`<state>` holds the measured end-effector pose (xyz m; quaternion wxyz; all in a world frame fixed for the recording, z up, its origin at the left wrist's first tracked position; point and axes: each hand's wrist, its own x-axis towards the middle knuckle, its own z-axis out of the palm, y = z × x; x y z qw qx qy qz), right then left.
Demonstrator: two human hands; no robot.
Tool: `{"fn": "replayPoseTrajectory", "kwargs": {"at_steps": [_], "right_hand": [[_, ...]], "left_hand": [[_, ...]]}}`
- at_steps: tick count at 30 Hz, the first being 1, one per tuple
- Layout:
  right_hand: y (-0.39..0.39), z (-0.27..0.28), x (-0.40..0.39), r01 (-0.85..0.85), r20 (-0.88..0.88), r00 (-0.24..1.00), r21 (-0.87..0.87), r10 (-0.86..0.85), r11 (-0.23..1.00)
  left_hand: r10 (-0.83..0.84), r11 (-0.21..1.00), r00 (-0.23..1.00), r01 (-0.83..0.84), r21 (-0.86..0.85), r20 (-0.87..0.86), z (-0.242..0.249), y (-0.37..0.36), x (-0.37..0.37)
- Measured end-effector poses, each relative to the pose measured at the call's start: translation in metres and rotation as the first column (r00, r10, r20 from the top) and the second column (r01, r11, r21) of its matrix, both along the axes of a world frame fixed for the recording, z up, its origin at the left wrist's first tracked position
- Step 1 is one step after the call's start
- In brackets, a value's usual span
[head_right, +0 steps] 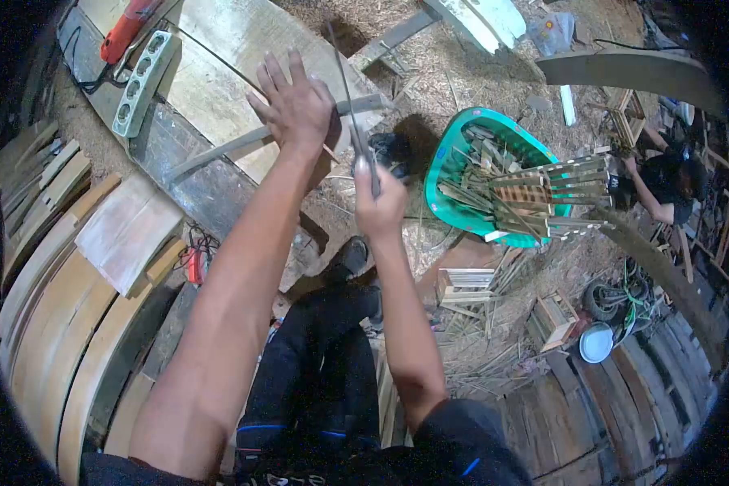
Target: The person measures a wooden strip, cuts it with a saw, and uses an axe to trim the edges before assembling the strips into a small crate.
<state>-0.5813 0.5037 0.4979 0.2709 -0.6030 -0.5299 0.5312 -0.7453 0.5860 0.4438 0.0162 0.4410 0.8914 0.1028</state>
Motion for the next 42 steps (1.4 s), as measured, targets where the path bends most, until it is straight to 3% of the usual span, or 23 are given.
{"fn": "replayPoseTrajectory", "kwargs": {"at_steps": [1,3,5,11,16,20,23,27,28,32,37,39,42], "right_hand": [[-0.013,-0.003,0.006,-0.009,-0.041,0.999,0.041,0.01,0.999],[-0.064,0.002,0.034,-0.02,0.096,0.995,0.013,0.019,1.0],[-0.105,0.008,0.059,0.051,0.004,0.999,-0.038,-0.051,0.998],[-0.093,-0.006,0.065,0.033,0.038,0.999,-0.128,-0.028,0.991],[-0.092,-0.017,0.081,-0.108,0.084,0.99,-0.062,0.113,0.992],[-0.095,-0.009,0.083,-0.18,-0.144,0.975,-0.059,0.17,0.982],[-0.093,-0.008,0.074,-0.132,-0.231,0.965,-0.015,0.124,0.991],[-0.085,-0.014,0.045,0.077,-0.204,0.976,0.021,-0.071,0.997],[-0.082,-0.02,0.038,0.083,-0.115,0.991,0.094,-0.072,0.992],[-0.061,-0.026,0.008,0.145,-0.181,0.975,0.083,-0.128,0.986],[-0.053,-0.017,-0.001,0.108,-0.103,0.99,0.133,-0.095,0.985],[-0.057,-0.012,0.002,0.138,-0.119,0.985,0.121,-0.123,0.983],[-0.075,-0.016,0.014,0.207,-0.198,0.963,0.105,-0.184,0.973]], "left_hand": [[0.006,1.0,1.0,-0.006,0.013,0.0,0.001,0.005,-0.004],[0.005,1.0,1.0,-0.005,0.014,0.027,0.0,0.0,0.001],[0.016,1.0,1.0,-0.016,0.003,0.02,0.0,0.008,-0.004],[0.009,1.0,1.0,-0.009,-0.015,-0.001,-0.006,0.0,-0.001],[-0.006,1.0,1.0,0.006,0.025,0.012,-0.009,-0.001,-0.002],[-0.034,0.989,0.999,0.039,0.145,-0.036,-0.023,0.008,-0.009],[-0.213,0.966,0.976,0.218,0.141,-0.048,-0.014,0.026,-0.029],[-0.177,0.963,0.983,0.181,0.201,-0.04,-0.017,0.024,-0.026],[-0.175,0.962,0.984,0.178,0.206,-0.036,-0.015,0.023,-0.025],[-0.157,0.959,0.987,0.161,0.234,-0.039,-0.013,0.026,-0.024],[-0.159,0.958,0.984,0.174,0.229,-0.079,-0.016,0.028,-0.026],[-0.164,0.959,0.983,0.179,0.221,-0.085,-0.012,0.027,-0.025],[-0.162,0.985,0.986,0.159,0.068,0.035,-0.004,0.027,-0.025]]}}
